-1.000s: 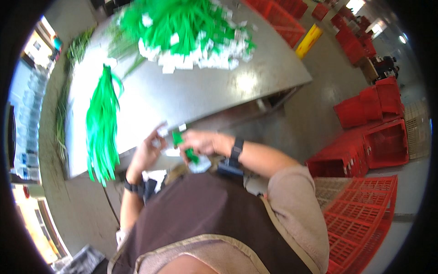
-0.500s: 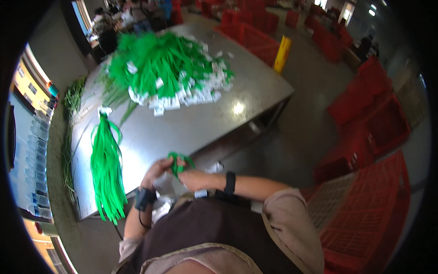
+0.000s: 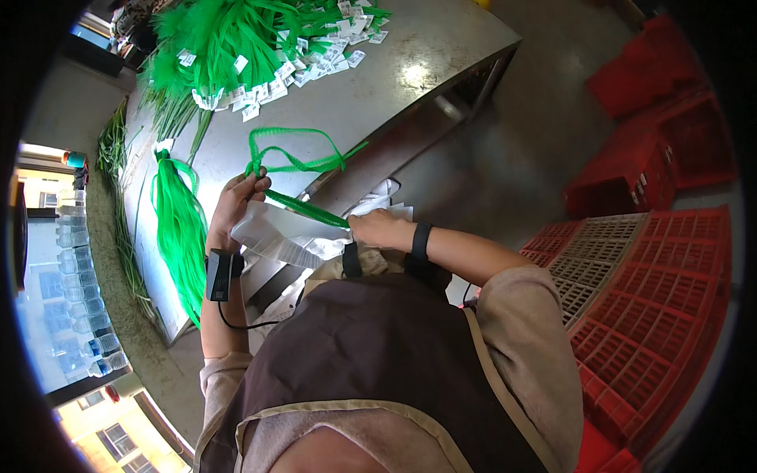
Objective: The person repeatedly picks small white tags and green cords from a metal table, then attaches each tag to a cord by hand. The person occasionally gathers and repositions the cords and tags on the table while continuing the attachment process.
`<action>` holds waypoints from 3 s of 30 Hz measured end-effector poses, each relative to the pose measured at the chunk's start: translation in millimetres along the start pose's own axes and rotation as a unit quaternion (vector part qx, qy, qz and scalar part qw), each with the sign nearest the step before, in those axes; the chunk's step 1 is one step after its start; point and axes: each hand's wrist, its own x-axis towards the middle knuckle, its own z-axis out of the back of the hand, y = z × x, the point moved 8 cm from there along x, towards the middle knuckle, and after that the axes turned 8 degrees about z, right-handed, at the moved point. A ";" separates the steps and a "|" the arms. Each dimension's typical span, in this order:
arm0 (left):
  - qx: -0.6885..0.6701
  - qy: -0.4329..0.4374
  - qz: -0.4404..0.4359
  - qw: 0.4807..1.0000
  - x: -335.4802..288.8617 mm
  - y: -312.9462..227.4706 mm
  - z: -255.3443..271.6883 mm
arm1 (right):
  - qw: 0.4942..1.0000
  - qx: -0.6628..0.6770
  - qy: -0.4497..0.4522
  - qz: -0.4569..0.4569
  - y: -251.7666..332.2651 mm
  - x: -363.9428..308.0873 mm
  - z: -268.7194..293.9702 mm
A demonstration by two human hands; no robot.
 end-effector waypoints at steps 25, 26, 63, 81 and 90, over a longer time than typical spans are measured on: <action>0.450 -0.054 -0.103 0.886 -23.9 24.3 -25.0 | 0.995 0.043 -0.083 -0.035 -8.1 -31.4 89.4; 0.517 -0.013 -0.128 0.846 -24.5 30.1 -40.1 | 0.967 0.024 -0.243 0.076 21.7 -34.3 132.9; 0.260 -0.067 -0.193 0.944 -71.8 44.6 -76.7 | 0.916 0.386 -0.092 0.055 77.8 -5.6 103.6; 0.315 -0.164 -0.091 0.930 -10.1 85.3 -35.5 | 0.919 -0.235 -0.248 0.196 84.3 4.8 110.8; -0.187 -0.075 0.000 0.979 -15.1 114.2 -47.4 | 0.917 -0.147 -0.253 0.270 89.1 8.3 128.2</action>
